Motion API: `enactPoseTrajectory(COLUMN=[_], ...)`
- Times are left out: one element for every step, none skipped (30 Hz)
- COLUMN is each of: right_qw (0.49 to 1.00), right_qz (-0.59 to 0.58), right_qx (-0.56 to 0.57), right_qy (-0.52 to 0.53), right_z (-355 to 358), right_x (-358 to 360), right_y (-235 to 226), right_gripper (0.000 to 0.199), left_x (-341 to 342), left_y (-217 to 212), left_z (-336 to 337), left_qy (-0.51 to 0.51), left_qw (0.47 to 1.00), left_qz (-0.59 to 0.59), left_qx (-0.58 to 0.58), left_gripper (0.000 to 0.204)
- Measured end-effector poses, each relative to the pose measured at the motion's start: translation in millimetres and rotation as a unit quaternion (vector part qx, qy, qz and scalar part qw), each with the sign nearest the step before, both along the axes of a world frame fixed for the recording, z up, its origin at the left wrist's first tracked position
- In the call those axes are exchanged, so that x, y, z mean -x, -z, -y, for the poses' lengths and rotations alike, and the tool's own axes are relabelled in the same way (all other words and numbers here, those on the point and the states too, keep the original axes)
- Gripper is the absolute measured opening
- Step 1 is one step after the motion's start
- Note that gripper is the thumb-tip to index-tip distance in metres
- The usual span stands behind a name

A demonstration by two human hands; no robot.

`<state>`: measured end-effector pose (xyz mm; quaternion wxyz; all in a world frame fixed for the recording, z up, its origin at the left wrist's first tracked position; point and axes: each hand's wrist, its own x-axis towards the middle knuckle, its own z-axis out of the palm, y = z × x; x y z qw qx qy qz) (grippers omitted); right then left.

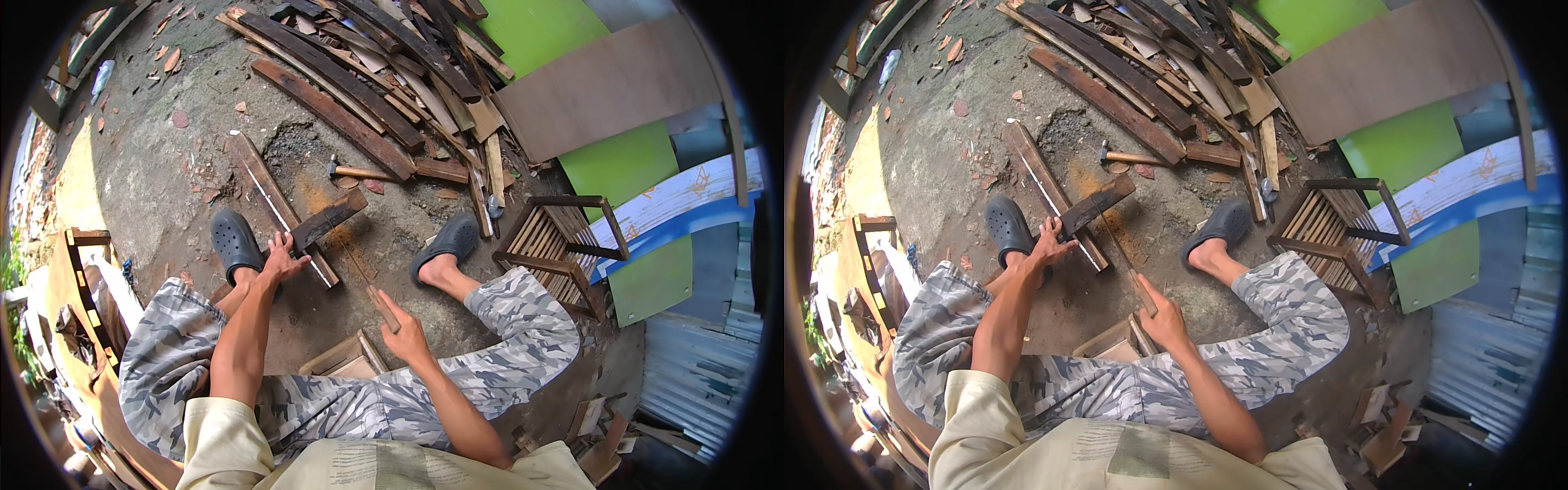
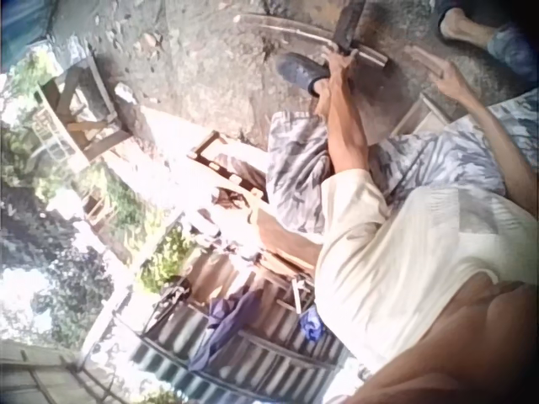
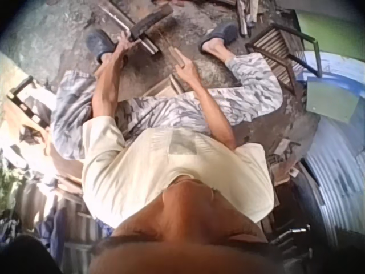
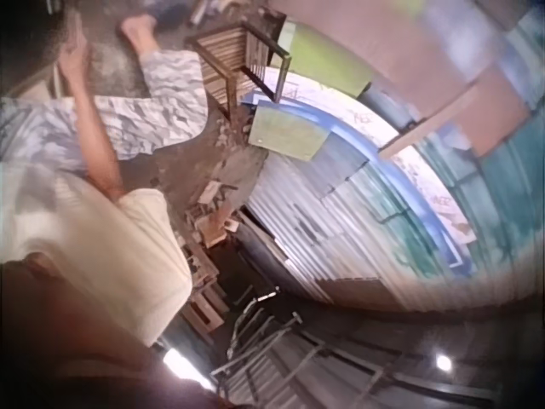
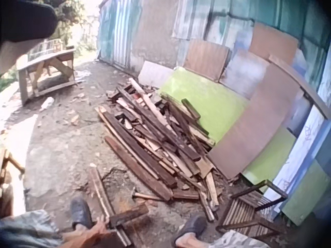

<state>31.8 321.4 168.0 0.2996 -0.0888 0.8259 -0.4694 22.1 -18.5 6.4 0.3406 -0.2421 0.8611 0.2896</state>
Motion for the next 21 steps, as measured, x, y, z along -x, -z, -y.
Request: enactPoseTrajectory(right_qw=[1.000,1.000,1.000,1.000,0.999,0.999,0.999,0.998,0.999,0.998,0.997,0.997,0.996,0.994,0.993,0.991,0.988,0.989,0.990,0.991,0.992], right_qz=[0.000,0.005,0.011,0.008,0.012,0.012,-0.003,-0.016,0.001,0.018,0.029,0.053,0.077,0.103,0.118,0.133,0.151,0.139,0.133,0.125,0.116], right_qx=[-0.006,-0.014,-0.021,0.018,0.027,0.034,0.041,0.046,0.052,0.057,0.065,0.054,0.044,0.036,0.022,0.007,-0.008,-0.014,-0.012,-0.010,-0.007], right_qy=[0.000,0.007,0.012,0.021,0.028,0.038,0.035,0.033,0.017,0.003,-0.016,-0.007,0.002,0.010,0.017,0.023,0.028,0.046,0.051,0.054,0.049], right_z=[-2.4,-4.4,-5.0,4.7,18.8,32.1,48.5,55.2,56.5,55.5,56.1,58.4,61.7,67.2,71.1,75.0,79.0,84.3,86.3,87.0,93.8], right_x=[1.8,-3.3,-7.7,-0.6,11.6,25.0,38.5,48.7,50.0,49.6,52.9,55.0,56.5,56.9,60.0,65.4,67.7,69.4,69.3,68.4,71.4], right_y=[2.0,3.2,5.9,22.8,47.0,70.3,87.7,98.8,99.6,99.7,99.9,99.9,100.0,97.2,94.9,93.0,90.8,87.4,91.2,99.6,95.2], right_gripper=[0.066,0.067,0.067,0.067,0.067,0.068,0.068,0.069,0.067,0.067,0.066,0.066,0.065,0.065,0.064,0.063,0.062,0.058,0.056,0.055,0.053], left_x=[2.7,1.7,1.2,1.3,1.3,1.4,5.7,8.2,6.2,5.8,9.7,9.8,8.5,7.0,8.8,11.9,11.7,13.3,16.6,19.5,20.5], left_y=[-0.2,-3.2,-5.9,-8.1,-9.1,-7.9,-6.8,-8.5,-9.5,-10.0,-11.7,-8.5,-6.4,-8.6,-9.6,-9.4,-9.5,-9.2,-8.4,-7.9,-5.4], left_z=[-2.8,-5.9,-8.0,-10.1,-12.7,-15.1,-13.8,-14.6,-12.8,-11.0,-7.6,-7.4,-9.8,-10.0,-10.7,-12.8,-15.7,-17.4,-18.8,-20.6,-21.5], left_qy=[-0.003,0.001,0.004,0.000,0.004,0.011,0.013,0.026,0.022,0.021,0.017,0.028,0.039,0.050,0.046,0.043,0.037,0.037,0.037,0.036,0.010], left_qw=[1.000,1.000,1.000,1.000,1.000,1.000,1.000,0.999,1.000,1.000,1.000,0.999,0.999,0.998,0.998,0.997,0.997,0.996,0.994,0.992,0.991], left_qz=[-0.008,-0.012,-0.014,-0.012,-0.012,-0.015,-0.023,-0.023,-0.019,-0.017,-0.022,-0.020,-0.018,-0.014,-0.014,-0.014,-0.011,-0.022,-0.034,-0.048,-0.060], left_qx=[-0.003,-0.007,-0.011,-0.015,-0.010,-0.008,-0.001,-0.005,-0.009,-0.012,-0.012,0.005,0.021,0.040,0.049,0.058,0.065,0.081,0.096,0.111,0.120], left_gripper=[0.111,0.111,0.110,0.109,0.109,0.109,0.109,0.109,0.110,0.110,0.111,0.111,0.111,0.112,0.111,0.110,0.109,0.106,0.103,0.101,0.098])
